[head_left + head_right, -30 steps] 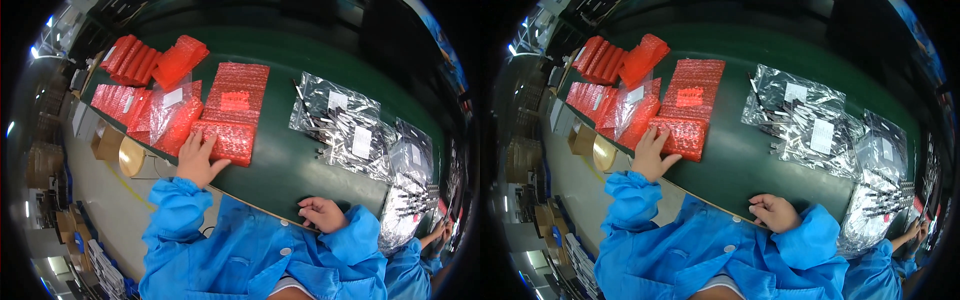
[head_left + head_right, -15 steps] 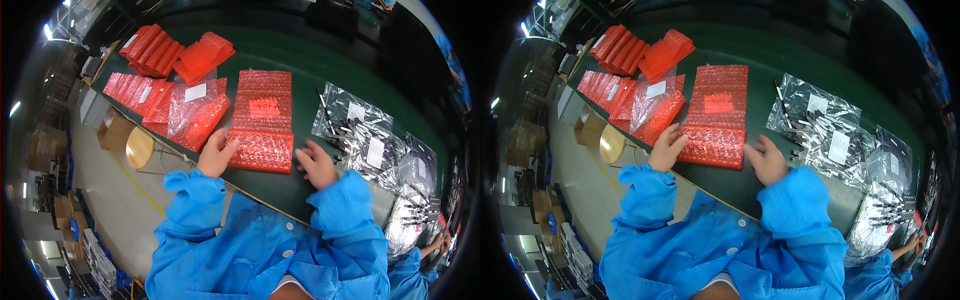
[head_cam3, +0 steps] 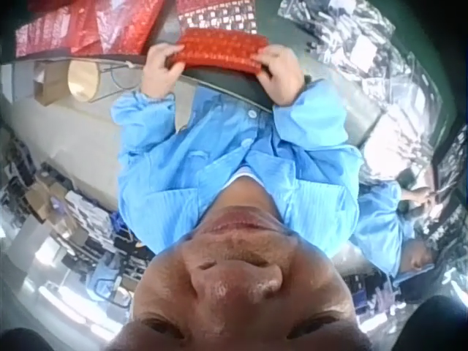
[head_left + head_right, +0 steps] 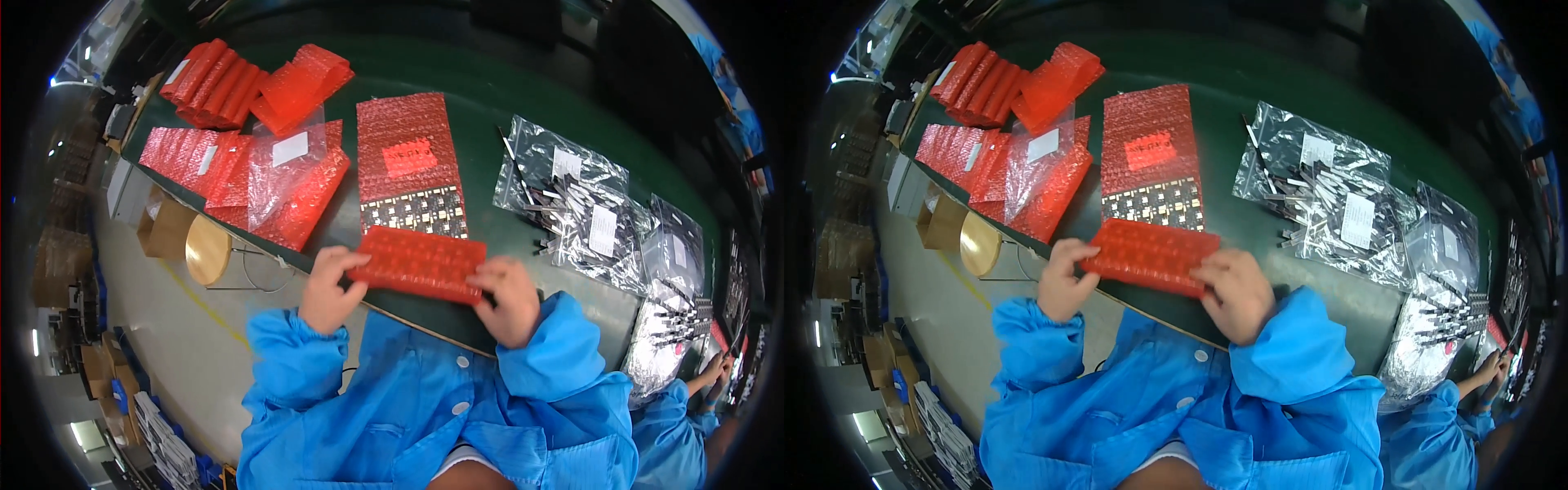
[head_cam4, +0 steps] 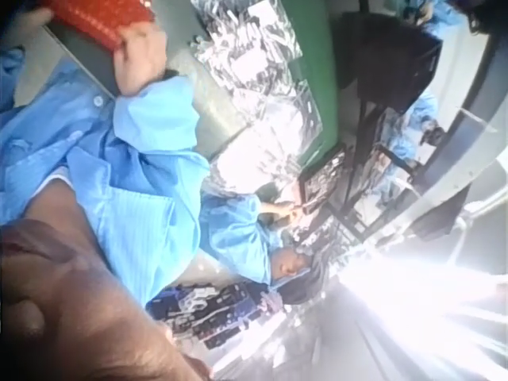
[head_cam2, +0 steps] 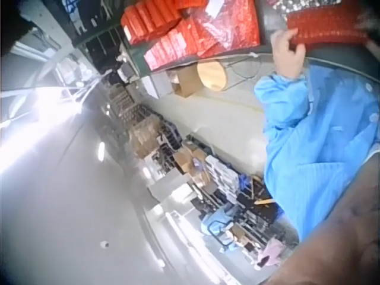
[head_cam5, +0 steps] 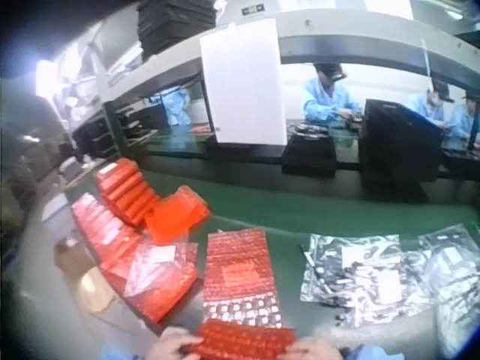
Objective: The person assembles electronic components by attaching ribbon cables to circuit boards at a factory workbench.
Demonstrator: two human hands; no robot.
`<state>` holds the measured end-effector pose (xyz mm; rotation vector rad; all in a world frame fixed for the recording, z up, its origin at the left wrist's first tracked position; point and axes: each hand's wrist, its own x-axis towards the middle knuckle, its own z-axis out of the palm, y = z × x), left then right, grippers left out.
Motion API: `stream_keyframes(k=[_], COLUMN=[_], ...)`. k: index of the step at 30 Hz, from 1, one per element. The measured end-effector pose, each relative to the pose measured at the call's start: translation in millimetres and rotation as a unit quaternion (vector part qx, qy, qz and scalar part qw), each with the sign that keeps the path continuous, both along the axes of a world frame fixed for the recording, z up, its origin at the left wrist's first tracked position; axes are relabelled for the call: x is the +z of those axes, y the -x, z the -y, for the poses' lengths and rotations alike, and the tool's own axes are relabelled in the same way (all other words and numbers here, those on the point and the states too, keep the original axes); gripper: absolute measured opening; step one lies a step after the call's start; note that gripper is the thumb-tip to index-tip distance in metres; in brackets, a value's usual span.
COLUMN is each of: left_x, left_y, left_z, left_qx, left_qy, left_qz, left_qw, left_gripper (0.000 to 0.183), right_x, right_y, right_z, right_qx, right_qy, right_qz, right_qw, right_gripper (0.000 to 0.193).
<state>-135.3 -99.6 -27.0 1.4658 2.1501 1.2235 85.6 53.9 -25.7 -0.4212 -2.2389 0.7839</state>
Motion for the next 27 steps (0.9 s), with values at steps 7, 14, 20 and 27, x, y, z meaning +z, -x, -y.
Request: stream_keyframes(k=[7, 14, 20, 27], left_x=[7, 14, 30, 4], left_y=[-18, -5, -5, 3], left_z=[-10, -6, 19, 50], left_qx=[-0.095, -0.098, -0.074, -0.044], left_qy=[-0.001, -0.014, -0.008, 0.023], left_qz=[-0.278, -0.346, -0.377, -0.359], left_qw=[0.956, 0.933, 0.923, 0.932], left_gripper=[0.050, 0.037, 0.029, 0.030], right_x=[-1, 35, 5, 13], right_y=[-17, 31, 81, 95], right_z=[5, -34, -59, -49], right_qx=[0.079, 0.014, -0.012, -0.026], right_qy=[-0.035, -0.033, -0.021, 0.012], right_qz=[0.051, 0.106, 0.267, 0.305], right_qw=[0.995, 0.994, 0.963, 0.952], right_gripper=[0.031, 0.026, 0.062, 0.079])
